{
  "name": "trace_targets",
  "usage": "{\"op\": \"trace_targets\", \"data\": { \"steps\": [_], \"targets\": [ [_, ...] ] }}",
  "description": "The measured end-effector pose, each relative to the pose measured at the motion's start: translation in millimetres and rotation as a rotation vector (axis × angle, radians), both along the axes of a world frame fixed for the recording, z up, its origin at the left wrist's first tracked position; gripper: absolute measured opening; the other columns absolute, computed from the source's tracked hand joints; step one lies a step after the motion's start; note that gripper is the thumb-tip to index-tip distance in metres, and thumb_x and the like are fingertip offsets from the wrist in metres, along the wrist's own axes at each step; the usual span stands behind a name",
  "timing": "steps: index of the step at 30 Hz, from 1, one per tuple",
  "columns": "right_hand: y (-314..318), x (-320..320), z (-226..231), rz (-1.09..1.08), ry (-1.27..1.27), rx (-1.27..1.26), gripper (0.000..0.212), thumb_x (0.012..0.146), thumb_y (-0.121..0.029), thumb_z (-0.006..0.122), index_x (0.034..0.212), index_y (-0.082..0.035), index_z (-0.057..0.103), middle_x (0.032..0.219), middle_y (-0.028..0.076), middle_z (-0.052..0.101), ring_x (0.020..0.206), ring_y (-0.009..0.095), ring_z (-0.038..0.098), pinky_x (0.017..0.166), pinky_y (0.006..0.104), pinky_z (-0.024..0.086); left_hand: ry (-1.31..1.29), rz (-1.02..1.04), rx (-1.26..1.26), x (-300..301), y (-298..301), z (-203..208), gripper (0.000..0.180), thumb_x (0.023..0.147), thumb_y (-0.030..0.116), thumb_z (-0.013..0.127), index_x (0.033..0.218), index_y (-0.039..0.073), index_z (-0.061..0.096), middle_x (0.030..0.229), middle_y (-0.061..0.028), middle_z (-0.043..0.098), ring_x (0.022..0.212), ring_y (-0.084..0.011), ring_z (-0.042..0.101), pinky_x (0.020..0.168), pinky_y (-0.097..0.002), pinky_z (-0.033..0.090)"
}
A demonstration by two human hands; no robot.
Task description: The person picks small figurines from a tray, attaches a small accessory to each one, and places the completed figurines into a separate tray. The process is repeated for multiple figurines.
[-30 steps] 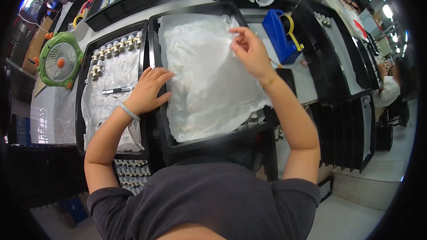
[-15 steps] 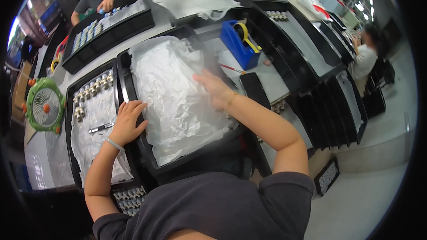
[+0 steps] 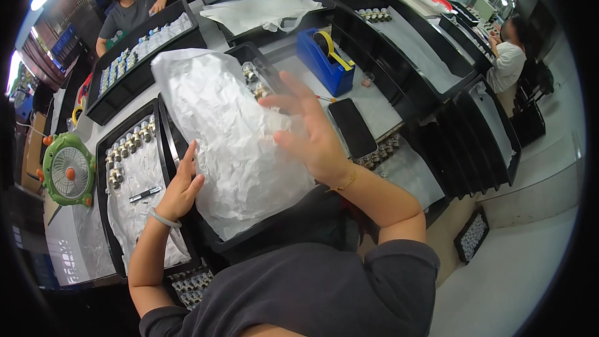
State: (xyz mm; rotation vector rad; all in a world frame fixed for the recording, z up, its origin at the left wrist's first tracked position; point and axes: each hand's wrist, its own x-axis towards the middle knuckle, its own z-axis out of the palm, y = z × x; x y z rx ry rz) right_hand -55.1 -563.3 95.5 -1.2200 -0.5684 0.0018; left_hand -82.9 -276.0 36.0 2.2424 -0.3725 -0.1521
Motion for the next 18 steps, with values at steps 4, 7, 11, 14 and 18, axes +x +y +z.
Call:
{"op": "trace_targets", "data": {
  "steps": [4,7,11,14,18],
  "targets": [
    [-5.5,-15.3,3.3,0.032,0.012,0.019,0.07,0.075,-0.002,0.055,0.135,-0.006,0.019,0.117,0.012,0.048,0.102,0.013,0.047,0.081,0.0236,0.042,0.109,0.031,-0.766,-7.8,-14.7,18.4,0.074,0.078,0.012,0.055,0.138,0.01,0.012,0.125,-0.0126,0.041,0.109,-0.0218,0.045,0.095,-0.0373,0.033],
    [-14.3,-19.5,-1.1,-0.036,-0.133,-0.139,0.064,0.074,-0.003,0.058,0.131,-0.003,0.028,0.113,0.011,0.051,0.104,0.015,0.047,0.092,0.0284,0.035,0.067,0.15,-1.003,-9.7,-7.9,26.0,0.078,0.074,0.008,0.058,0.138,0.013,0.014,0.126,-0.014,0.041,0.113,-0.0238,0.044,0.097,-0.0374,0.032],
    [-28.2,-26.1,-15.2,-0.224,-0.073,-0.126,0.053,0.072,-0.004,0.063,0.12,0.002,0.042,0.108,0.01,0.055,0.105,0.016,0.048,0.093,0.0293,0.034,-0.064,0.194,-0.972,-11.1,5.1,36.8,0.081,0.071,0.006,0.06,0.137,0.013,0.015,0.129,-0.0156,0.038,0.117,-0.027,0.041,0.099,-0.0386,0.031],
    [-42.1,-33.0,-27.2,-0.396,-0.131,-0.125,0.05,0.071,-0.007,0.068,0.115,0.003,0.046,0.107,0.012,0.056,0.1,0.019,0.054,0.084,0.0279,0.042,-0.089,0.131,-0.73,-19.3,11.9,51.8,0.082,0.068,0.005,0.065,0.135,0.005,0.018,0.124,-0.016,0.041,0.114,-0.0256,0.043,0.097,-0.0371,0.033],
    [-59.0,-55.0,-29.0,-0.708,-0.526,-0.505,0.046,0.067,-0.005,0.071,0.108,0.002,0.052,0.105,0.014,0.057,0.095,0.025,0.056,0.079,0.0294,0.046,-0.202,0.123,-0.274,-39.5,-6.5,61.5,0.076,0.064,-0.002,0.069,0.129,-0.001,0.03,0.107,-0.0157,0.054,0.099,-0.0228,0.054,0.087,-0.0317,0.041]
  ]
}}
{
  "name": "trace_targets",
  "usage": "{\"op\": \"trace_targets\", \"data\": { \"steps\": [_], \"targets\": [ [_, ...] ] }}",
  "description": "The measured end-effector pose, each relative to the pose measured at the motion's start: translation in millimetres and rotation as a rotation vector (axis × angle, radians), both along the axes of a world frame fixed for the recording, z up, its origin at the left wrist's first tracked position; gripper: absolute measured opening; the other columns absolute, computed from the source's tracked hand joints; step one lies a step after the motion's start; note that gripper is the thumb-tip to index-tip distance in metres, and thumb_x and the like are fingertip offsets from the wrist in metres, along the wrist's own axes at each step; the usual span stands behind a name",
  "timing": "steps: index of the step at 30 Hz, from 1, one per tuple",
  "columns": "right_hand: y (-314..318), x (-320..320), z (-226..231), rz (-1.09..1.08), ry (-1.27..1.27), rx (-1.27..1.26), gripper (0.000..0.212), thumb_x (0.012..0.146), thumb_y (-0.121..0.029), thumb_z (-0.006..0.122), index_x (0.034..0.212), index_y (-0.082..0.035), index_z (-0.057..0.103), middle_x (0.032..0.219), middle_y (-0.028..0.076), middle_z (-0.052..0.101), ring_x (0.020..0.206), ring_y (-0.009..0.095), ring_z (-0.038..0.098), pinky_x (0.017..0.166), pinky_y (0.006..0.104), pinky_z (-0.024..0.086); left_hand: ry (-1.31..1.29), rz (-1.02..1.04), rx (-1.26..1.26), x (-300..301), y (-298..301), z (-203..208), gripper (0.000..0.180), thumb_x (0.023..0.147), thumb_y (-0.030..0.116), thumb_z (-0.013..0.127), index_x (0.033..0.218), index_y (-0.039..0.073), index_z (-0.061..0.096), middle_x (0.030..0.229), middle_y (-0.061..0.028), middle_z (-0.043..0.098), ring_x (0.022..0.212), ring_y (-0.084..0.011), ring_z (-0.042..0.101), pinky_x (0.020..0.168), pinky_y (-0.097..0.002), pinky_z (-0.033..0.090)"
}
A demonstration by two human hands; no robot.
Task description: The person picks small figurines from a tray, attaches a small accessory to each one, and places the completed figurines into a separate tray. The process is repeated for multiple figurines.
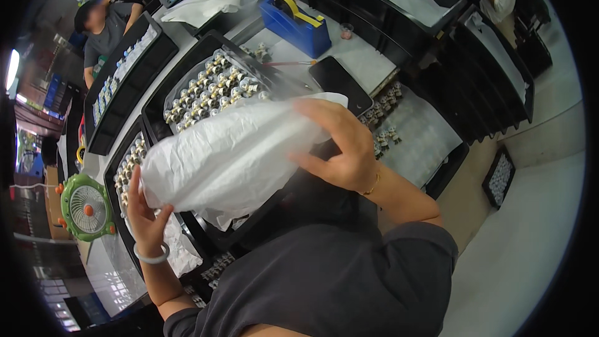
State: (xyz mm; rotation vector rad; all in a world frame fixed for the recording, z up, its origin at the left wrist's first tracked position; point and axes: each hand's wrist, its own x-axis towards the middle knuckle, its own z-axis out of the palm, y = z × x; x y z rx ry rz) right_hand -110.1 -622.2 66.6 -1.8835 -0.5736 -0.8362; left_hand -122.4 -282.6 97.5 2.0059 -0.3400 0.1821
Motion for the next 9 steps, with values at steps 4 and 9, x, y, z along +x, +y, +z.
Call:
{"op": "trace_targets", "data": {
  "steps": [4,9],
  "targets": [
    [-20.8,-12.0,4.3,-0.155,-0.032,-0.074,0.048,0.062,-0.002,0.072,0.106,0.001,0.054,0.099,0.013,0.059,0.087,0.026,0.058,0.074,0.0293,0.047,-0.218,-0.067,0.425,-19.2,1.7,5.4,0.061,0.063,-0.003,0.069,0.119,-0.001,0.043,0.113,-0.0165,0.05,0.104,-0.0244,0.05,0.089,-0.0335,0.039],
    [-68.2,-32.0,4.6,-0.123,-0.035,0.082,0.048,0.062,0.002,0.069,0.108,-0.003,0.054,0.099,0.009,0.06,0.089,0.029,0.059,0.075,0.031,0.048,-0.712,-0.121,0.566,-13.1,-56.3,52.5,0.051,0.059,0.008,0.074,0.104,0.014,0.051,0.088,-0.0097,0.06,0.094,-0.0333,0.054,0.093,-0.0549,0.029]
  ]
}}
